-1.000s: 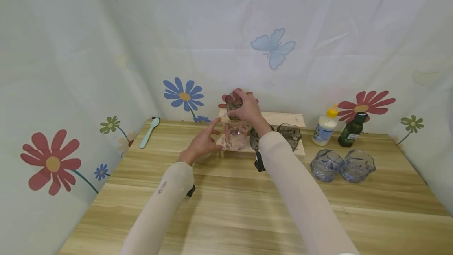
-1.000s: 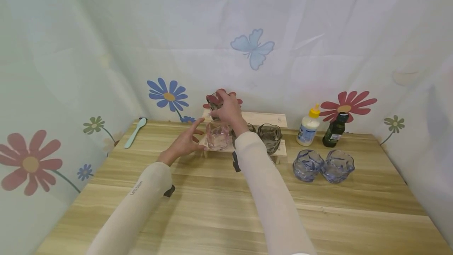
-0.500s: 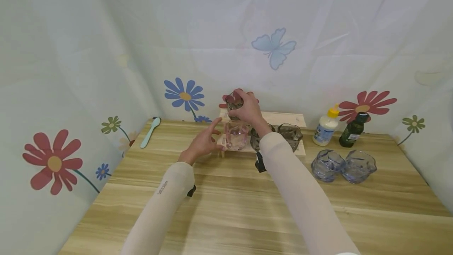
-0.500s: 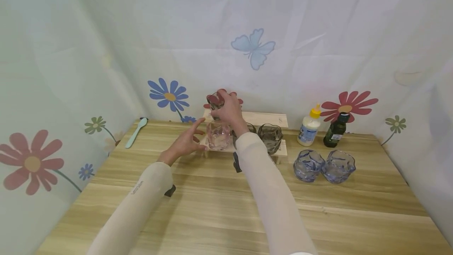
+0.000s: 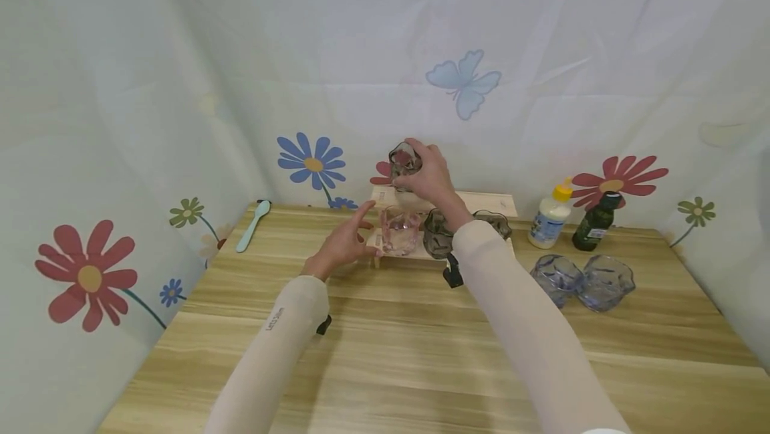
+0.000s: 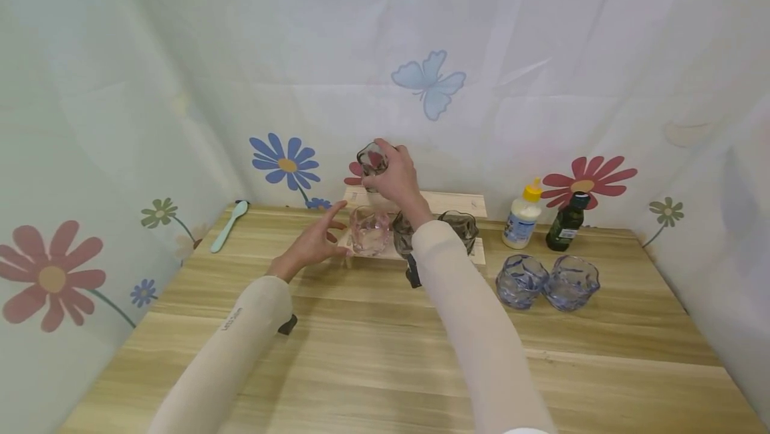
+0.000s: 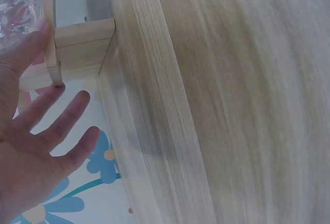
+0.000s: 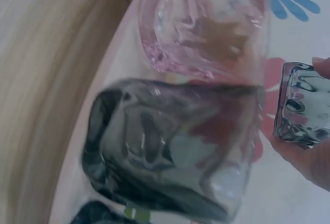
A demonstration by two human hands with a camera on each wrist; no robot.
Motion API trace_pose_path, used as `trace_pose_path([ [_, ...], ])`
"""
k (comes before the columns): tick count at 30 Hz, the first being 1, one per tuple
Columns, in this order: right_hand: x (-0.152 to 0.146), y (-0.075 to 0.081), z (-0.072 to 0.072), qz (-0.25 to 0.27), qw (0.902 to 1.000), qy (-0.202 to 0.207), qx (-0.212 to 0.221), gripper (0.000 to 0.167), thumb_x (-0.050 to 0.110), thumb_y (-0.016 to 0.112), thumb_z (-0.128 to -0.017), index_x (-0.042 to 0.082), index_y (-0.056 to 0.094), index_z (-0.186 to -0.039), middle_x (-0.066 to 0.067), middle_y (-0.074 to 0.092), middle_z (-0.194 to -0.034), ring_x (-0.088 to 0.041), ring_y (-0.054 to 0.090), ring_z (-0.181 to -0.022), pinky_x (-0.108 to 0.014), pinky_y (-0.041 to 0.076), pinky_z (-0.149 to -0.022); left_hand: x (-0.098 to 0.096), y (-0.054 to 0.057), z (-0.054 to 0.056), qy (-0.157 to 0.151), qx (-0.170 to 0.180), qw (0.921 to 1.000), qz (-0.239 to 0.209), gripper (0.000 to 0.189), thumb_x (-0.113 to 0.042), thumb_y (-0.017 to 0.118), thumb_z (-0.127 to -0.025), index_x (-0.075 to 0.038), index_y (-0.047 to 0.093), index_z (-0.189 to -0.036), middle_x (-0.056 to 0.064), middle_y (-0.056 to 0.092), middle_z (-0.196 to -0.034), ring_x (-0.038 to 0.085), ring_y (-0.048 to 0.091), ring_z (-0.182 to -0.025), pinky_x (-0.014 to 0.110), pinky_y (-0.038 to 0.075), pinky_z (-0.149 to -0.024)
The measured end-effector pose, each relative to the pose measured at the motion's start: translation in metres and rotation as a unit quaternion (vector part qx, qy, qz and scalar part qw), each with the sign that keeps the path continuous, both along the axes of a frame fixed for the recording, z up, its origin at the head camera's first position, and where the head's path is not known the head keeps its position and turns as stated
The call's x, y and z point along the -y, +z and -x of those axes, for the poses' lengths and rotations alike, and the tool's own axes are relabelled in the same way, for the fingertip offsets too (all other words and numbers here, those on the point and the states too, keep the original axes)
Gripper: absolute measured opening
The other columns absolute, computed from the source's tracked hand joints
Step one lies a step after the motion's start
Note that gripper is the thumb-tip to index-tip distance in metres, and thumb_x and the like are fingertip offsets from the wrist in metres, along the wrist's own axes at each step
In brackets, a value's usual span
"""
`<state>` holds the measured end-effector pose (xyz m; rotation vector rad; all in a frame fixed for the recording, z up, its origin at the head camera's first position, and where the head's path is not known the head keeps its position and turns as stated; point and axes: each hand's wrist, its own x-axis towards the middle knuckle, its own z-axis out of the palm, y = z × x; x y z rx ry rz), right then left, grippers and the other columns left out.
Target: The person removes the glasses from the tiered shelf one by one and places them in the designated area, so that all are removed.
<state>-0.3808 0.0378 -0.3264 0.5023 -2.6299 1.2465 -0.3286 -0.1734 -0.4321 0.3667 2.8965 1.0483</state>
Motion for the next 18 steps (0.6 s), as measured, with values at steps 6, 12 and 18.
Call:
trace_pose_path([
  [6, -0.02, 0.01, -0.004, 0.025, 0.9997, -0.001, -0.006, 0.082, 0.023, 0.081, -0.082, 0.022, 0.041, -0.153, -0.021, 0.044, -0.14, -0.04, 0.047, -0.125, -0.056, 0.043, -0.103, 0.001, -0.001, 0.002, -0.002, -0.005, 1.0, 0.005, 0.108, -0.026, 0.086, -0.08, -0.035, 0.013, -0.159, 0.017, 0.058, -0.141, 0.036, 0.067, -0.107, 0.053, 0.052, -0.093],
  [12, -0.045, 0.011, -0.008, 0.025, 0.9995, -0.017, -0.01, 0.081, 0.022, 0.081, -0.083, 0.021, 0.04, -0.153, -0.022, 0.042, -0.144, -0.042, 0.045, -0.13, -0.059, 0.041, -0.104, 0.002, -0.003, 0.004, -0.004, -0.007, 0.9999, 0.008, 0.11, -0.026, 0.086, -0.079, -0.035, 0.013, -0.159, 0.017, 0.058, -0.141, 0.036, 0.067, -0.106, 0.052, 0.053, -0.092],
  [18, -0.071, 0.012, -0.014, 0.016, 0.9991, -0.037, -0.015, 0.081, 0.025, 0.081, -0.084, 0.022, 0.039, -0.154, -0.022, 0.042, -0.145, -0.042, 0.044, -0.132, -0.059, 0.041, -0.106, 0.002, -0.002, 0.003, 0.0, -0.003, 1.0, 0.001, 0.109, -0.025, 0.086, -0.079, -0.037, 0.013, -0.159, 0.016, 0.058, -0.142, 0.035, 0.066, -0.104, 0.053, 0.053, -0.089],
])
